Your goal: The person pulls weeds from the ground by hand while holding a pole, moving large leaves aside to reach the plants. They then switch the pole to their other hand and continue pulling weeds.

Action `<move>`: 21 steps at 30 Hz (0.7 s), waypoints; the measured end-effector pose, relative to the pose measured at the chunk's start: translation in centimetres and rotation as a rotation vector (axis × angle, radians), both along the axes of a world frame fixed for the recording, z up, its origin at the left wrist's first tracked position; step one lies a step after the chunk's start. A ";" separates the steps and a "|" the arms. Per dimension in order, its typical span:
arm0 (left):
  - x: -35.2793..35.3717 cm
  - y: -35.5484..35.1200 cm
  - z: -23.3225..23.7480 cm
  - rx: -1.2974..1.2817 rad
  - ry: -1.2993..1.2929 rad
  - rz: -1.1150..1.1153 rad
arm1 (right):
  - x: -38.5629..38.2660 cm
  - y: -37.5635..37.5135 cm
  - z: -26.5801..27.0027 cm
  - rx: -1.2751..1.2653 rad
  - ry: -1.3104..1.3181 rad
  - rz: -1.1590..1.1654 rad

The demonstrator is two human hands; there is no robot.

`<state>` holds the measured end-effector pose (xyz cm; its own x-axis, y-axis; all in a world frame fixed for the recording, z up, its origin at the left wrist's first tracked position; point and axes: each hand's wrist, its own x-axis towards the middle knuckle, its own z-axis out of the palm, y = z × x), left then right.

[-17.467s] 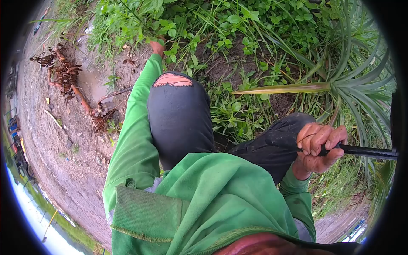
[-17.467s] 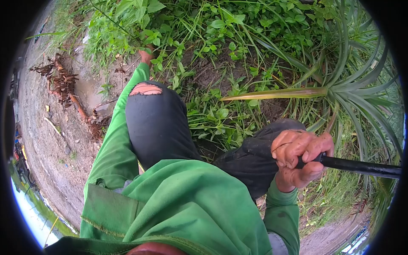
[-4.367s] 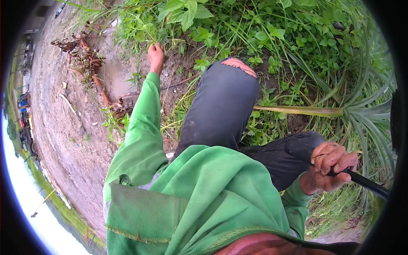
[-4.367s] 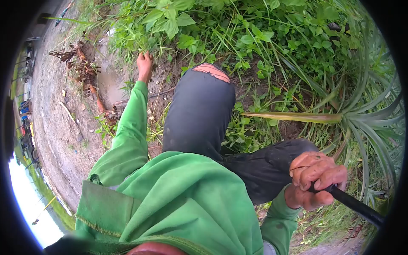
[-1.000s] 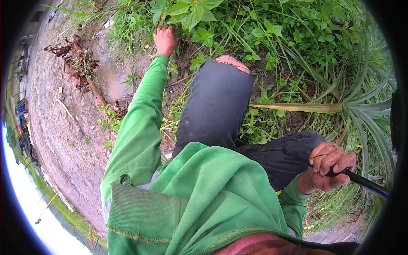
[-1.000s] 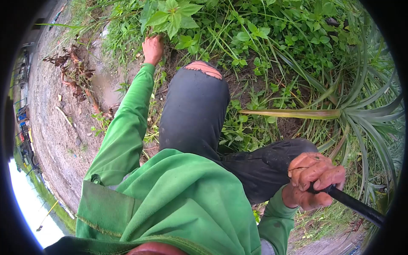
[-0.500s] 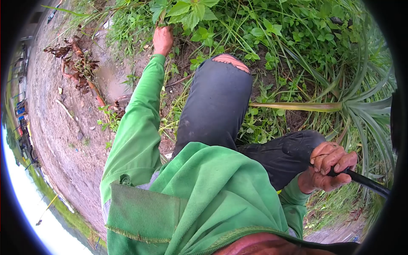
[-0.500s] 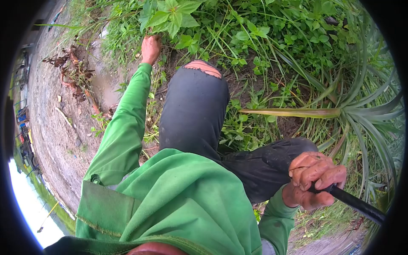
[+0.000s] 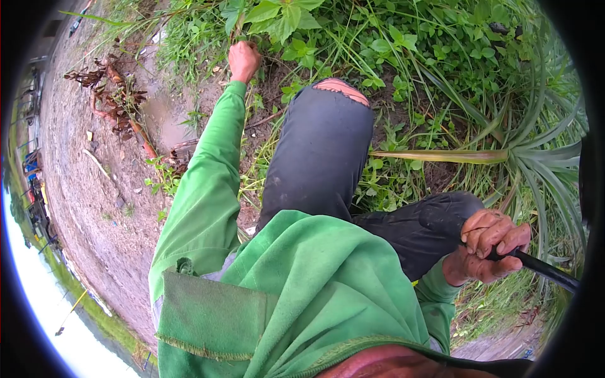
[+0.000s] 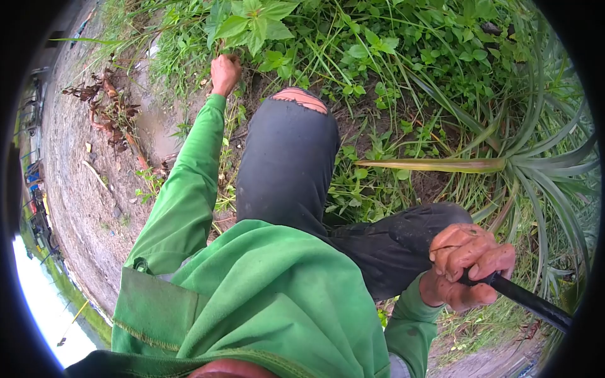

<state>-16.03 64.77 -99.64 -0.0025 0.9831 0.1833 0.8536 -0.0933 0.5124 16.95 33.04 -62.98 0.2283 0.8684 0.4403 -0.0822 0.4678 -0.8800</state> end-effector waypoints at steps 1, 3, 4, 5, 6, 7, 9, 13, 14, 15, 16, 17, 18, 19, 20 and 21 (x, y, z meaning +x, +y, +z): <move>0.0 0.0 0.2 0.001 -0.002 0.008 | 0.0 0.0 0.0 -0.001 -0.003 -0.003; -0.1 -0.1 0.5 0.002 -0.003 0.017 | 0.1 0.0 0.0 -0.002 -0.002 -0.001; -0.1 -0.2 0.6 0.004 -0.001 0.012 | 0.0 0.0 0.0 -0.003 -0.002 0.001; -0.1 -0.2 0.7 0.005 -0.001 0.006 | 0.0 0.0 0.0 -0.003 -0.002 0.001; -0.1 -0.2 0.7 0.005 -0.001 0.007 | 0.0 0.0 0.0 -0.002 -0.001 0.003; -0.2 -0.1 0.7 0.009 -0.016 -0.008 | 0.0 0.0 0.0 -0.001 -0.001 0.006; -0.2 0.0 0.7 0.013 -0.031 -0.021 | 0.0 0.0 0.0 0.002 0.002 0.007; -0.3 0.6 0.6 0.023 0.003 -0.083 | 0.0 -0.1 0.0 0.002 0.006 0.021; -0.3 0.7 0.5 0.018 0.021 -0.104 | 0.0 -0.1 0.0 0.001 0.006 0.020; -0.3 0.8 0.4 0.017 0.020 -0.105 | 0.0 -0.1 -0.1 0.002 0.009 0.025; 0.0 0.9 0.7 0.047 0.108 -0.112 | 0.0 -0.1 -0.1 0.004 0.011 0.029; 0.1 0.9 0.9 0.077 0.195 -0.120 | 0.0 -0.1 -0.1 0.004 0.010 0.029; 0.1 1.1 0.7 0.077 0.195 -0.120 | 0.0 -0.1 -0.1 0.005 0.006 0.020; 0.1 1.6 0.4 0.079 0.244 -0.143 | 0.0 -0.1 -0.1 0.005 0.002 0.012; 0.2 2.0 0.0 0.081 0.292 -0.166 | 0.1 0.0 -0.1 0.004 0.001 0.010; 0.4 2.5 -0.4 0.080 0.292 -0.167 | 0.1 0.0 -0.1 0.007 -0.002 0.011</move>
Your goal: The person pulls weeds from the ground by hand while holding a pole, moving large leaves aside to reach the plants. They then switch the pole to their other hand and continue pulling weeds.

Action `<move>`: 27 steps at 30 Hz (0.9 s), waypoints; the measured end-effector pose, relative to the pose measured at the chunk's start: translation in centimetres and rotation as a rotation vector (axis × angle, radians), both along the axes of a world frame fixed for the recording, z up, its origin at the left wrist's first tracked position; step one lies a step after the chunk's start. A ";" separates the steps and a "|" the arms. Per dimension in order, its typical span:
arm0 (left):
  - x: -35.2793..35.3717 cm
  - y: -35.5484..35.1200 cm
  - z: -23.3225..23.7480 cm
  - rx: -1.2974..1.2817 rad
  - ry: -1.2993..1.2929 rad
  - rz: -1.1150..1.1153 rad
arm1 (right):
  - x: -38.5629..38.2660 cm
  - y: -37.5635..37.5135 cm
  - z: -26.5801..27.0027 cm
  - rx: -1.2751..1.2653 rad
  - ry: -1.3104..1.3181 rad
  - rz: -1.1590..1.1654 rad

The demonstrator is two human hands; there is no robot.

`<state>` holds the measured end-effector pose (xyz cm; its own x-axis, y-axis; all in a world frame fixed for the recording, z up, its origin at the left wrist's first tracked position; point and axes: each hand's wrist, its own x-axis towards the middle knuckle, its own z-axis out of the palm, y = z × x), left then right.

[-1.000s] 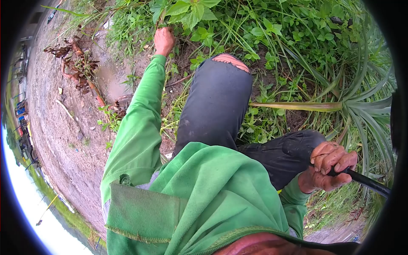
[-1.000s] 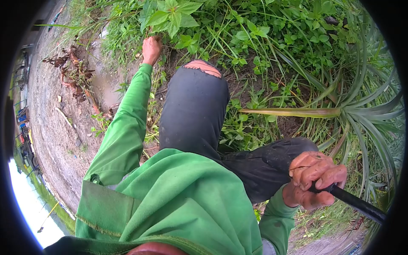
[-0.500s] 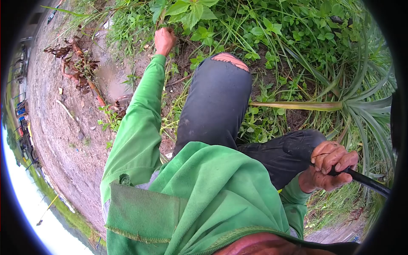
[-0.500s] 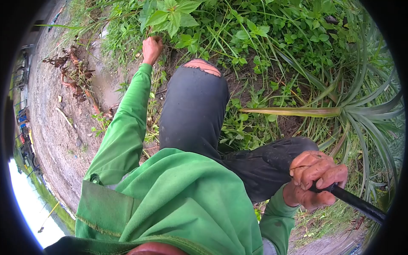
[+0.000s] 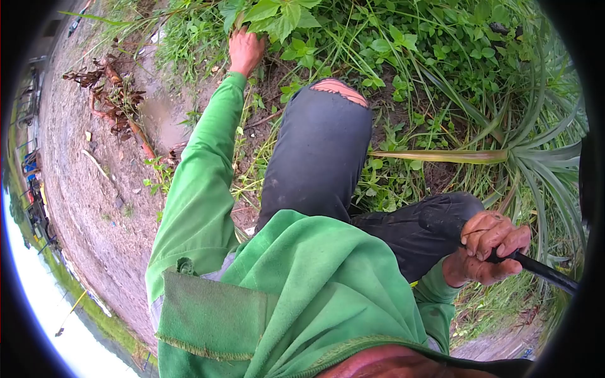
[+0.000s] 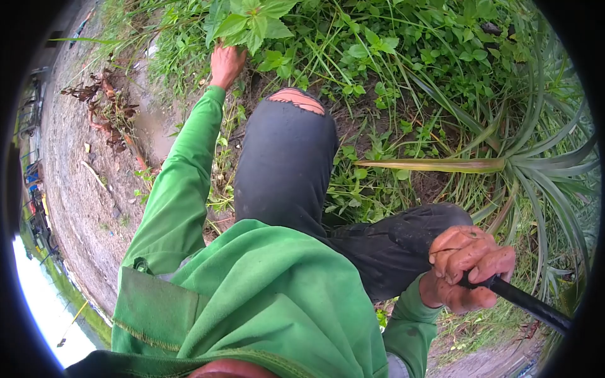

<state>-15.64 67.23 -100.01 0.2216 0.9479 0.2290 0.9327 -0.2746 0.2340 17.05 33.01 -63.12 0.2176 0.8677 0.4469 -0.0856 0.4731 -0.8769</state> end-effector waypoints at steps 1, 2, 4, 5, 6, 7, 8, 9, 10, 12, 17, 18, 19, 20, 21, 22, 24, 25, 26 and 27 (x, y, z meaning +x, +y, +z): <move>0.3 0.3 -0.1 0.095 0.008 -0.047 | 0.0 0.0 0.0 0.003 -0.003 0.001; 0.5 0.5 -0.2 0.190 0.016 -0.094 | 0.1 0.0 -0.1 0.002 -0.003 0.000; 1.1 1.3 0.5 0.055 0.188 -0.113 | 0.1 0.1 -0.1 0.003 -0.012 -0.010; 1.4 1.5 0.9 -0.081 0.359 -0.130 | 0.1 0.1 -0.1 0.003 -0.013 -0.012; 1.3 2.1 -0.2 -0.080 0.358 -0.133 | 0.1 0.2 -0.1 0.003 -0.013 -0.017; 1.1 3.0 -2.1 0.049 0.356 -0.167 | 0.1 0.2 -0.1 0.005 -0.014 -0.023; 1.2 3.3 -2.4 0.177 0.353 -0.201 | 0.2 0.2 -0.1 0.004 -0.015 -0.027; 1.6 3.5 -2.5 0.177 0.352 -0.205 | 0.3 0.3 -0.1 0.005 -0.015 -0.024; 2.3 3.2 -1.3 -0.055 0.361 -0.166 | 0.3 0.3 -0.1 0.004 -0.014 -0.020; 2.8 3.0 -0.7 -0.287 0.368 -0.127 | 0.4 0.3 -0.2 0.001 -0.008 -0.023; 2.1 3.6 -3.6 -0.374 0.344 -0.147 | 0.6 0.4 -0.3 -0.002 0.004 -0.028; 2.0 3.7 -4.2 -0.374 0.345 -0.148 | 0.6 0.4 -0.3 -0.002 0.007 -0.033; 2.1 3.6 -4.2 -0.321 0.309 -0.149 | 0.6 0.4 -0.3 -0.003 0.010 -0.038; 2.2 3.5 -4.2 -0.267 0.272 -0.149 | 0.6 0.4 -0.4 -0.003 0.011 -0.038; 2.3 3.7 -4.1 -0.268 0.273 -0.150 | 0.6 0.4 -0.4 -0.006 0.015 -0.040; 2.6 4.0 -4.0 -0.266 0.350 -0.153 | 0.7 0.4 -0.4 -0.008 0.018 -0.042; 2.7 4.7 -5.0 -0.264 0.427 -0.158 | 0.8 0.4 -0.5 -0.012 0.024 -0.042; 2.2 5.1 -7.0 -0.215 0.360 -0.154 | 0.8 0.4 -0.5 -0.014 0.031 -0.040; 1.8 5.5 -8.5 -0.166 0.293 -0.152 | 0.8 0.4 -0.5 -0.014 0.031 -0.042; 1.7 6.1 -9.6 -0.166 0.293 -0.154 | 0.8 0.5 -0.4 -0.019 0.032 -0.044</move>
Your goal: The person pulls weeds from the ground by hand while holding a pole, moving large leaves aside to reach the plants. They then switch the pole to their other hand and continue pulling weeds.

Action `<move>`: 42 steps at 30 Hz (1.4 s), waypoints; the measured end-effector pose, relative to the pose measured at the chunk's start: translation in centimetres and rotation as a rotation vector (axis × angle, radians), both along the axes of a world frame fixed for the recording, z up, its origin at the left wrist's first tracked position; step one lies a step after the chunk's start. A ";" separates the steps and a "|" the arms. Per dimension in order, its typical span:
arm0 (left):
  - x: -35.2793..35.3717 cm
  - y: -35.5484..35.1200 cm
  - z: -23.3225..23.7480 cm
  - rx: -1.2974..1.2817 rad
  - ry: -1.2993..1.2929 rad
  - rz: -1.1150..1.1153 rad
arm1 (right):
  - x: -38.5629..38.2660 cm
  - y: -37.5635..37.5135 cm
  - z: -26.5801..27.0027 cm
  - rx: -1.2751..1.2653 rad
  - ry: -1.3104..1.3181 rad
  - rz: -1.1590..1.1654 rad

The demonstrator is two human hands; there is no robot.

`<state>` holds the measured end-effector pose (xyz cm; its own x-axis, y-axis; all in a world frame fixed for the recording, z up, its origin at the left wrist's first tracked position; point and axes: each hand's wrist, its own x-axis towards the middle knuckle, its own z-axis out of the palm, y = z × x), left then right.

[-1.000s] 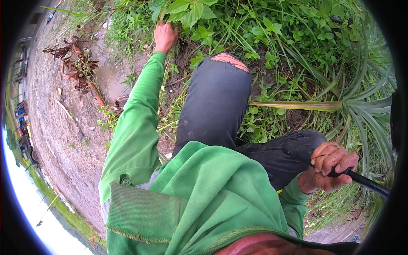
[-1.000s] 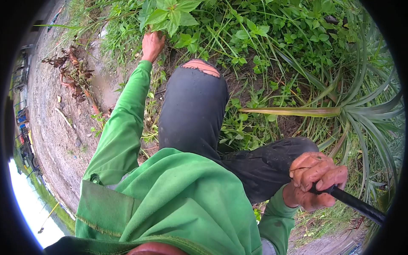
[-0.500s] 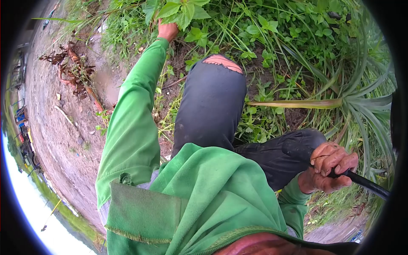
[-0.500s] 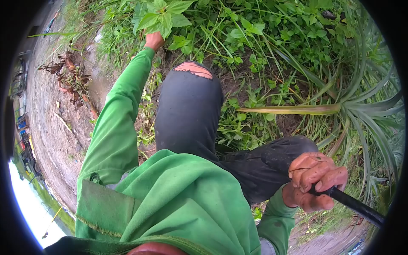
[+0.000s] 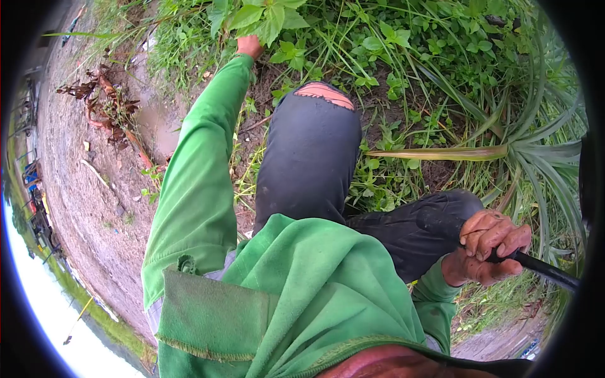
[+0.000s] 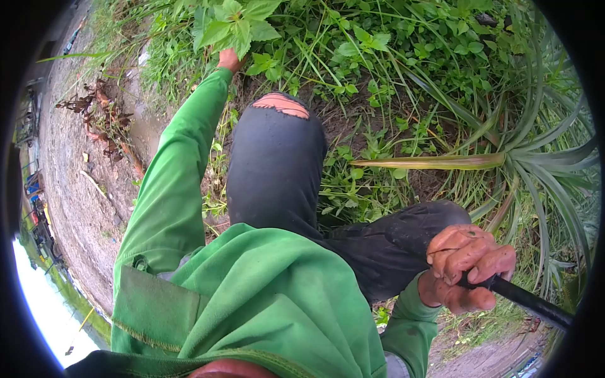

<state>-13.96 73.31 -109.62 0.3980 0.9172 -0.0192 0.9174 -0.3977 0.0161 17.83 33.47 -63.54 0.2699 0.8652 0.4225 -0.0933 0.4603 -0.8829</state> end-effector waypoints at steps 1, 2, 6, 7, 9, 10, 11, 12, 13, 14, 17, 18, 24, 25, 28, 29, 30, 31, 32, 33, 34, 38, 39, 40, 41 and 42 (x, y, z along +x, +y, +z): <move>0.1 0.3 -0.3 -0.036 0.024 -0.008 | 0.0 0.0 0.0 -0.005 0.001 -0.002; 0.2 0.5 -0.6 -0.072 0.049 -0.016 | 0.0 0.0 0.1 -0.006 0.001 -0.004; 0.2 0.4 -0.4 -0.097 0.055 0.003 | -0.1 0.1 0.1 -0.007 0.016 0.006; -0.1 0.4 -0.6 0.010 -0.018 -0.049 | -0.1 0.2 0.1 -0.006 0.020 0.010; -0.1 0.7 -1.2 0.118 -0.092 -0.103 | -0.1 0.1 0.2 -0.006 0.020 0.013; 0.3 0.7 -1.0 0.096 -0.084 -0.070 | -0.1 0.1 0.2 -0.008 0.022 0.015; 0.6 0.7 -0.7 0.075 -0.076 -0.036 | 0.0 0.1 0.2 -0.009 0.021 0.015; 0.7 0.7 -0.5 0.075 -0.076 -0.037 | 0.0 0.1 0.2 -0.009 0.020 0.020; 0.6 0.5 -0.2 0.056 -0.084 -0.048 | 0.0 0.1 0.2 -0.009 0.019 0.026; 0.6 0.4 0.2 0.037 -0.090 -0.059 | 0.0 0.1 0.2 -0.008 0.019 0.025; -0.3 0.2 -2.8 0.593 0.113 -0.262 | 0.0 0.1 0.2 -0.004 0.015 0.031; -0.2 0.6 -3.4 0.594 0.113 -0.262 | 0.0 0.1 0.2 -0.002 0.015 0.032; -0.8 4.4 -10.7 0.187 -0.185 -0.077 | 0.0 -0.1 0.2 0.011 0.008 0.027; -2.1 7.5 -18.8 0.282 -0.206 -0.080 | 0.0 0.0 0.2 0.013 0.003 0.025; -1.6 5.7 -14.6 0.222 -0.037 -0.096 | 0.1 -0.2 0.2 0.012 -0.006 0.018; -0.4 2.7 -7.2 0.145 0.055 -0.111 | 0.1 -0.2 0.2 0.013 -0.006 0.018; -0.4 3.0 -7.4 0.145 0.055 -0.111 | 0.0 -0.2 0.2 0.015 -0.007 0.012; -0.5 3.8 -8.6 0.099 -0.116 -0.095 | 0.0 -0.2 0.2 0.017 -0.007 0.006; -0.7 4.2 -9.3 0.051 -0.288 -0.079 | 0.0 -0.2 0.2 0.017 -0.007 0.006; -0.9 4.3 -9.9 0.051 -0.288 -0.079 | 0.0 -0.2 0.3 0.020 -0.012 0.006; -1.0 4.4 -10.1 0.087 -0.240 -0.091 | 0.0 -0.2 0.3 0.022 -0.017 0.006; -1.4 4.6 -10.9 0.229 -0.046 -0.138 | 0.0 -0.3 0.3 0.025 -0.010 0.011; -1.4 4.7 -11.1 0.229 -0.046 -0.138 | 0.0 -0.3 0.3 0.029 -0.009 0.012; -1.4 4.7 -11.2 0.248 0.034 -0.151 | 0.0 -0.3 0.3 0.033 -0.008 0.013; -1.6 5.0 -12.3 0.266 0.114 -0.163 | 0.0 -0.3 0.3 0.033 -0.008 0.013; -1.8 5.6 -13.3 0.265 0.113 -0.164 | 0.0 -0.3 0.3 0.033 -0.007 0.015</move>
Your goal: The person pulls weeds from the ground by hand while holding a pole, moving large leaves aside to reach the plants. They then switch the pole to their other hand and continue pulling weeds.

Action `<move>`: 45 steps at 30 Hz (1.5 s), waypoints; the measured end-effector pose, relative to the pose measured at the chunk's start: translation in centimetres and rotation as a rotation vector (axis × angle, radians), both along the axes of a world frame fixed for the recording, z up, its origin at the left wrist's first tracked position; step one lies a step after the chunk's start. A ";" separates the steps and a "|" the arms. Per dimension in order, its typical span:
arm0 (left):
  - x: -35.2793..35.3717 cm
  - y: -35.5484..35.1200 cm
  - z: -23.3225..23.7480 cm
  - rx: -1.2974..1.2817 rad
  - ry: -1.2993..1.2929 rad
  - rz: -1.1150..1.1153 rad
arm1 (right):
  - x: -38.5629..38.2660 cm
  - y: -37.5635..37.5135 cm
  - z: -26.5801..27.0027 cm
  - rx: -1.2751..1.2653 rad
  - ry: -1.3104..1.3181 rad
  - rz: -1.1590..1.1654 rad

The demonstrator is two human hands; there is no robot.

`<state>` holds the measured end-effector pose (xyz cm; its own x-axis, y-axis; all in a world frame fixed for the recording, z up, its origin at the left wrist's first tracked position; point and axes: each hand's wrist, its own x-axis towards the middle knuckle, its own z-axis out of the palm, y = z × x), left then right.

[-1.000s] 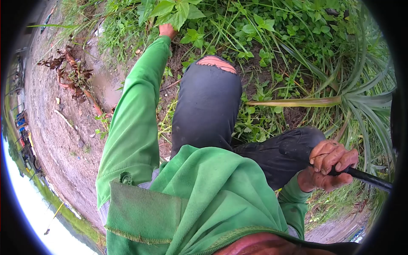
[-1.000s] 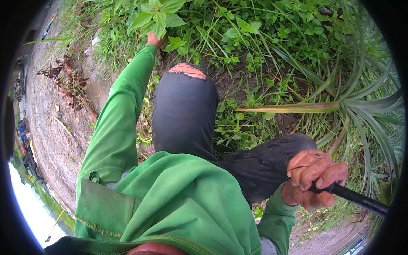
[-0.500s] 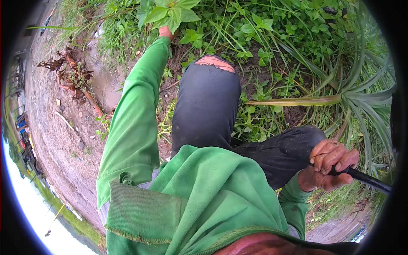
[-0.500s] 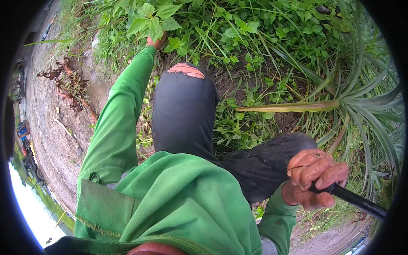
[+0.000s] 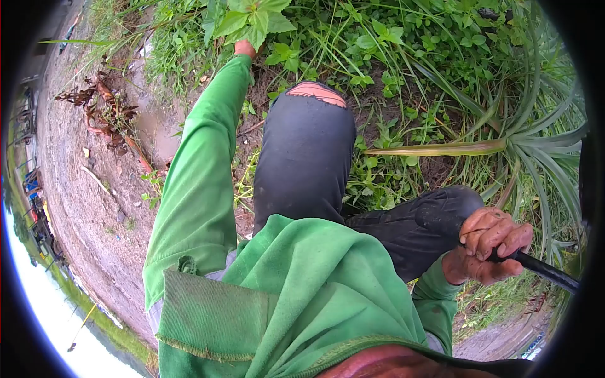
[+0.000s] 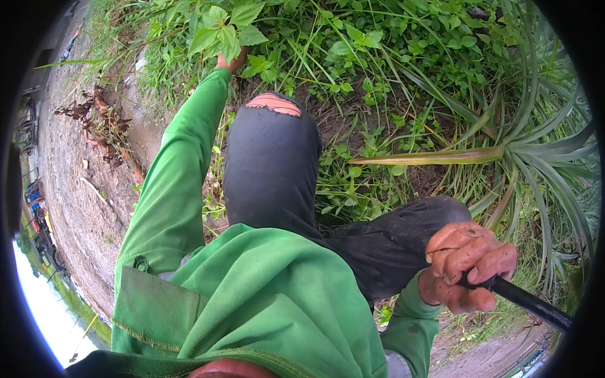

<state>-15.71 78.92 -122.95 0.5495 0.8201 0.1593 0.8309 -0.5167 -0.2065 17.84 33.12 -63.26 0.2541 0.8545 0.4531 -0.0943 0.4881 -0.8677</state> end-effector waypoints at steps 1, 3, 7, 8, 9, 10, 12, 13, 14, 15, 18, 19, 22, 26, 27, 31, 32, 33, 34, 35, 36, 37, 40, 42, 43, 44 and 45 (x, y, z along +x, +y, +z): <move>-0.6 1.6 -3.1 -0.085 -0.077 0.030 | 0.0 0.0 0.0 0.000 0.001 0.002; -0.8 2.1 -3.9 -0.170 -0.154 0.060 | 0.0 0.0 0.0 -0.001 0.003 0.008; 0.2 0.7 -0.8 -0.290 0.197 0.095 | 0.2 0.0 -0.1 0.000 0.012 0.018; 0.3 0.6 -0.7 -0.389 0.396 0.118 | 0.2 0.0 0.0 0.000 0.012 0.018; -1.2 3.6 -7.8 -0.106 0.370 0.008 | 0.1 0.0 0.0 -0.001 0.014 0.017; -2.0 5.2 -11.5 0.214 0.330 -0.072 | 0.1 0.0 0.0 -0.002 0.016 0.016; -2.3 5.1 -11.1 0.236 0.132 -0.090 | 0.1 0.1 0.0 -0.005 0.018 0.019; -2.7 4.8 -10.9 -0.031 -0.038 -0.038 | 0.2 0.0 -0.1 -0.008 0.020 0.022; -2.5 3.4 -7.8 -0.254 -0.198 0.045 | 0.2 0.0 -0.1 -0.008 0.020 0.022; -2.1 3.0 -7.1 -0.254 -0.198 0.045 | 0.2 0.0 -0.1 -0.010 0.021 0.023; -0.7 1.8 -4.9 -0.273 0.224 0.102 | 0.3 0.0 -0.1 -0.013 0.020 0.024; -0.3 1.2 -3.5 -0.323 0.102 0.144 | 0.3 0.1 -0.1 -0.015 0.020 0.024; -0.6 1.4 -2.5 -0.323 -0.065 0.121 | 0.2 0.1 -0.1 -0.017 0.022 0.016; -1.8 1.4 -3.2 -0.323 -0.108 0.016 | 0.1 0.1 -0.1 -0.016 0.018 0.007; -1.7 1.4 -3.6 -0.330 -0.094 0.028 | 0.2 0.1 -0.1 -0.013 0.018 0.006; -1.8 0.9 -4.0 -0.375 -0.083 0.071 | 0.2 0.1 -0.2 -0.009 0.015 0.002; -1.9 0.8 -4.2 -0.386 -0.083 0.080 | 0.2 0.0 -0.2 -0.009 0.016 0.002; -2.0 0.9 -4.4 -0.398 -0.083 0.089 | 0.2 0.0 -0.2 -0.007 0.016 -0.004; -2.2 0.9 -4.6 -0.407 -0.081 0.101 | 0.1 0.0 -0.1 -0.005 0.017 -0.011; -2.2 1.1 -4.8 -0.420 -0.084 0.112 | 0.1 0.1 -0.1 -0.005 0.017 -0.011; -2.3 1.1 -5.0 -0.435 -0.082 0.126 | 0.0 0.1 -0.1 -0.004 0.016 -0.016; -2.3 1.2 -5.3 -0.448 -0.080 0.143 | 0.0 0.1 -0.1 -0.004 0.014 -0.022; -2.7 1.4 -6.7 -0.507 -0.075 0.216 | 0.2 0.0 0.0 -0.007 0.017 -0.003; -3.0 1.6 -8.1 -0.579 -0.083 0.303 | 0.2 0.0 0.0 -0.006 0.014 -0.001; -3.3 1.9 -9.2 -0.624 -0.088 0.360 | 0.2 0.0 0.0 -0.004 0.012 0.003; -3.6 1.8 -9.7 -0.660 -0.100 0.406 | 0.3 0.0 0.0 -0.004 0.012 0.003; -3.7 1.9 -10.1 -0.661 -0.100 0.407 | 0.3 0.0 0.0 0.001 0.008 0.001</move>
